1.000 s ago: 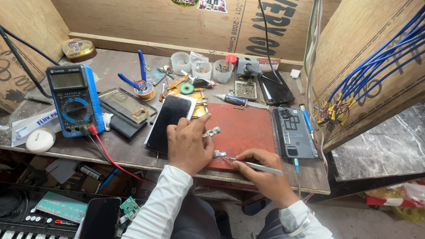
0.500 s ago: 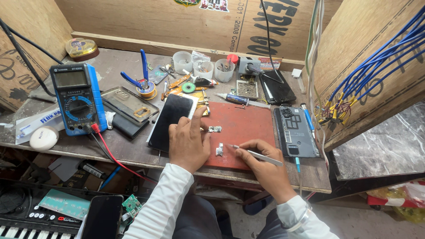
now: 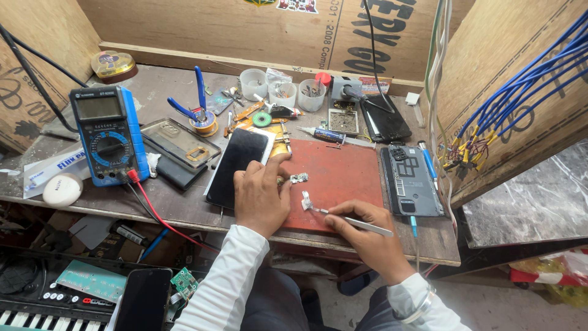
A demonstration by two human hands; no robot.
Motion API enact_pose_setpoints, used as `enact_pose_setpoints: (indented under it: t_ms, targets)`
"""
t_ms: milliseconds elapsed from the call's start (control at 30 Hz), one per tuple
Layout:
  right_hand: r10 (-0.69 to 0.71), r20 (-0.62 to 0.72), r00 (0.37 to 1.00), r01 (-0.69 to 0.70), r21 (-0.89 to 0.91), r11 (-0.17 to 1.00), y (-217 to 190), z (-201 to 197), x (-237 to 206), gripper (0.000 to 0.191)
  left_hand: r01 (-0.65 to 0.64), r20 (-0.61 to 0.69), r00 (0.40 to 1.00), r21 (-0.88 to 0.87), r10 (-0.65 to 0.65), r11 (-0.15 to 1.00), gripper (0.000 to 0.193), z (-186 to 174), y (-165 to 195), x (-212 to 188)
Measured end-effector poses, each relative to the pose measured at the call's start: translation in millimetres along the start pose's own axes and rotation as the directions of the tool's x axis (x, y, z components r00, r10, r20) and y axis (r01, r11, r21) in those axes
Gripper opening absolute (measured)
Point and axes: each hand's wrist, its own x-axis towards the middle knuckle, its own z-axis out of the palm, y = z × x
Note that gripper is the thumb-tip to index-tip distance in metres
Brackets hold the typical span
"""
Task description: The person solders a small component onto a circuit board at a workbench. They hold the board with tweezers in one hand while applying a soldering iron to the board, then set the iron down and continue manipulating the board and component with tweezers, repositioning the part on the mat.
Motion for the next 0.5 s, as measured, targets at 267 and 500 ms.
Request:
enact_pose_setpoints:
  t_ms: [267,500]
  targets:
    - [0.011,-0.059,0.998,-0.011,-0.011,1.0,-0.4,2.6,-0.9,0.014,-0.013,-0.027,1.0,0.032,0.014,0.999,0.05,1.5,-0.5,-0.2]
    - [0.043,-0.074,0.996,-0.043,-0.006,0.999,-4.1,4.1,5.1,0.016,-0.004,-0.009,1.0,0.05,0.005,0.999,0.045,2.1,0.2,-0.8]
